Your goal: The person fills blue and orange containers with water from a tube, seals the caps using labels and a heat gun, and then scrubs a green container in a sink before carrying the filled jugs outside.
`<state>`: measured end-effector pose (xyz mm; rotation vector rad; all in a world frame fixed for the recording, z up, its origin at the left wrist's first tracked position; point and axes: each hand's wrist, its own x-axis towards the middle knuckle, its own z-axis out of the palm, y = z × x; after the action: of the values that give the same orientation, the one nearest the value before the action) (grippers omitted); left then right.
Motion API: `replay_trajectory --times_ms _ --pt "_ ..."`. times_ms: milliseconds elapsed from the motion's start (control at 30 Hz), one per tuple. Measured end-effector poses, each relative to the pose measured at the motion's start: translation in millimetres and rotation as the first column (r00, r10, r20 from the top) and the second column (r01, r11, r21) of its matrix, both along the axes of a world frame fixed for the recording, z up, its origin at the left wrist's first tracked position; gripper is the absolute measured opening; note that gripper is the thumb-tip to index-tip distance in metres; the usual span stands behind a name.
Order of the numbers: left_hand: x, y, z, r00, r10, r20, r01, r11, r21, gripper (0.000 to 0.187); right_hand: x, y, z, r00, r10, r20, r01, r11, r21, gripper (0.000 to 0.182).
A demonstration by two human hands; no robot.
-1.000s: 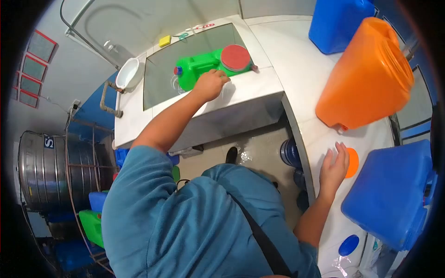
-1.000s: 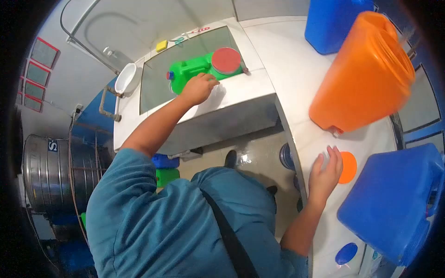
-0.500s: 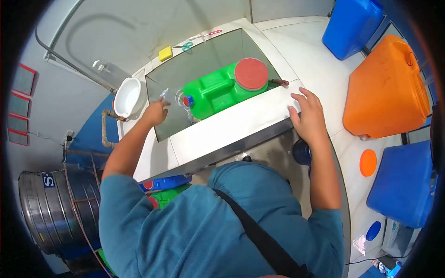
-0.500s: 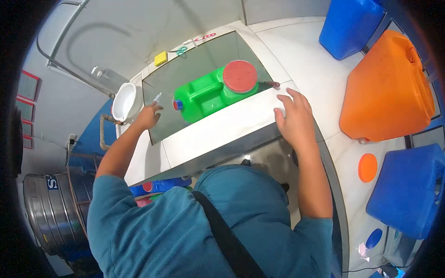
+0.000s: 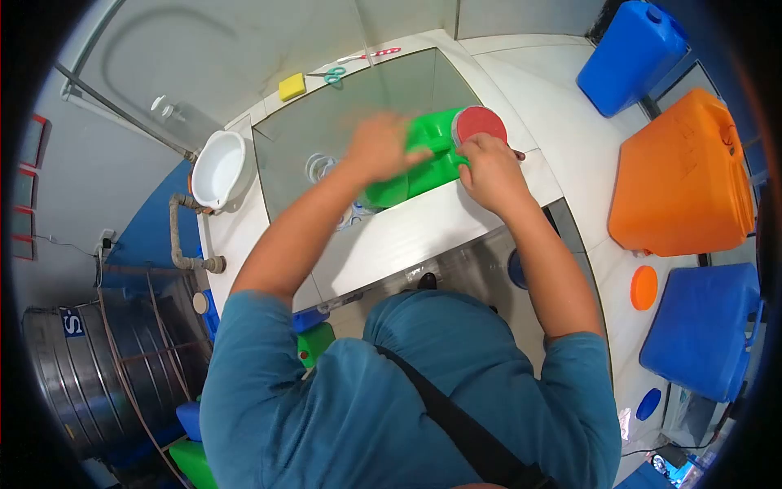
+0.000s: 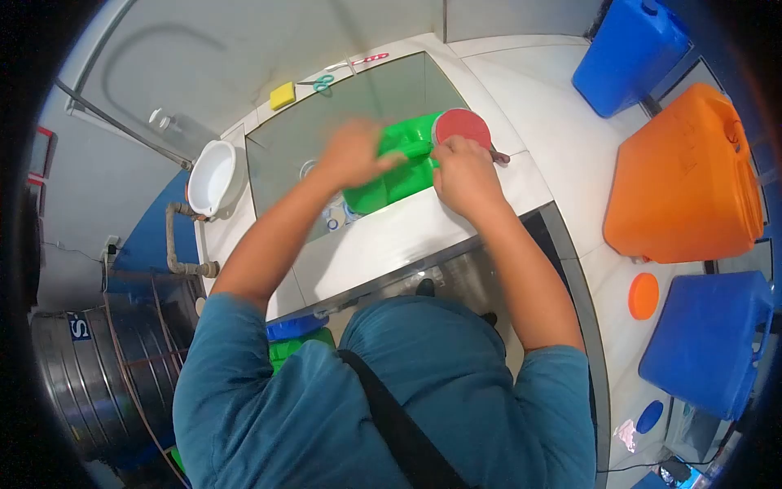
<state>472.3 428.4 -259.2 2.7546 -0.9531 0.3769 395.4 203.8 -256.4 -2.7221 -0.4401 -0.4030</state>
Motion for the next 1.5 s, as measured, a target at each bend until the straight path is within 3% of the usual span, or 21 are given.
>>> replay_trajectory --times_ms 33,100,133,200,267,300,367,433,500,567,600,633,733,867,933,1067,1167,1233,1300,1433,1500 --pt "-0.2 -10.0 -1.9 1.0 0.005 -0.002 -0.005 1.0 0.002 0.048 4.6 3.1 2.0 0.999 -0.016 -0.032 0.015 0.999 -0.033 0.028" --pt "1.3 -21.0 -4.5 0.951 0.043 -0.306 0.054 0.951 0.304 0.053 7.1 0.9 2.6 0.997 -0.031 -0.069 0.027 0.997 -0.067 0.026" --pt "0.9 -15.0 -0.7 0.95 0.043 -0.308 0.056 0.951 0.305 0.053 6.4 -8.2 1.9 0.993 -0.115 -0.042 0.111 0.991 -0.08 0.024" --pt "-0.2 16.2 11.3 0.881 0.178 -0.438 -0.048 0.955 0.292 0.058 2.5 -39.0 -2.8 0.964 -0.265 -0.036 0.257 0.956 -0.142 0.028" --pt "3.0 67.5 -6.9 0.877 0.218 -0.428 -0.228 0.973 0.029 0.054 0.8 -72.8 -6.4 0.917 -0.39 -0.087 0.374 0.914 -0.156 0.031" --pt "-8.5 81.4 9.3 0.863 0.292 -0.412 -0.3 0.953 0.046 0.053 -1.2 -83.2 -11.1 0.855 -0.499 -0.142 0.475 0.863 -0.17 0.035" --pt "-25.6 108.2 26.3 0.832 0.411 -0.373 -0.436 0.9 0.02 0.052 2.8 -92.5 -23.1 0.805 -0.543 -0.236 0.504 0.838 -0.209 0.043" --pt "-32.8 133.7 23.8 0.807 0.467 -0.362 -0.511 0.859 -0.031 0.052 13.5 -89.9 -37.7 0.785 -0.447 -0.429 0.397 0.894 -0.205 0.047" --pt "-32.6 154.1 21.2 0.647 0.531 -0.547 -0.717 0.668 -0.199 0.047 29.8 -83.6 -49.1 0.826 -0.414 -0.382 0.365 0.91 -0.198 0.041" --pt "-27.9 179.0 7.5 0.593 0.533 -0.604 -0.777 0.576 -0.254 0.044 54.1 -65.3 -49.0 0.837 -0.418 -0.353 0.387 0.908 -0.157 0.028" --pt "-27.2 187.1 -2.7 0.543 0.512 -0.665 -0.822 0.485 -0.298 0.042 62.9 -60.5 -41.7 0.918 -0.341 -0.205 0.307 0.934 -0.181 0.017" --pt "-29.1 192.4 -14.7 0.537 0.517 -0.667 -0.828 0.472 -0.301 0.042 68.5 -57.4 -21.7 0.923 -0.328 -0.202 0.294 0.938 -0.184 0.017" --pt "-31.0 202.7 -51.1 0.506 0.357 -0.785 -0.853 0.341 -0.394 0.042 74.8 -64.4 52.0 0.977 -0.166 0.137 0.187 0.969 -0.16 0.013" --pt "-32.5 210.8 -100.7 0.453 0.538 -0.71 -0.88 0.398 -0.26 0.051 52.9 -105.3 133.6 0.968 -0.174 0.182 0.179 0.984 -0.011 0.013" --pt "-36.0 207.4 -121.7 0.433 0.757 -0.49 -0.85 0.524 0.059 0.064 39.3 -124.9 141.3 0.97 -0.144 0.197 0.138 0.989 0.044 0.013" --pt "-42.6 171.3 -57.8 0.502 0.828 -0.249 -0.815 0.55 0.185 0.075 -5.7 -134.3 169.5 0.951 -0.12 0.284 0.073 0.982 0.172 0.014" --pt "-27.6 178.9 -64.5 0.52 0.789 -0.327 -0.755 0.604 0.255 0.076 -22.1 -125.6 151.1 0.972 -0.051 0.231 0.05 0.999 0.011 0.019" --pt "-21.4 184.4 -81.0 0.539 0.778 -0.322 -0.756 0.616 0.224 0.074 -25.7 -150.6 147.1 0.958 -0.03 0.287 0.026 0.999 0.02 0.021" --pt "-20.8 191.6 -86.3 0.521 0.783 -0.34 -0.769 0.603 0.213 0.074 -44.6 -168.5 147.3 0.93 -0.118 0.349 0.08 0.989 0.122 0.021" --pt "-28.0 185.4 -79.1 0.512 0.808 -0.293 -0.78 0.579 0.237 0.072 -60.6 -234.9 113.4 0.945 -0.258 0.201 0.11 0.829 0.548 0.022" --pt "-35.6 177.1 -69.6 0.528 0.817 -0.231 -0.808 0.567 0.159 0.07 -46.1 -251.1 99.4 0.961 -0.223 0.165 0.084 0.799 0.595 0.022"
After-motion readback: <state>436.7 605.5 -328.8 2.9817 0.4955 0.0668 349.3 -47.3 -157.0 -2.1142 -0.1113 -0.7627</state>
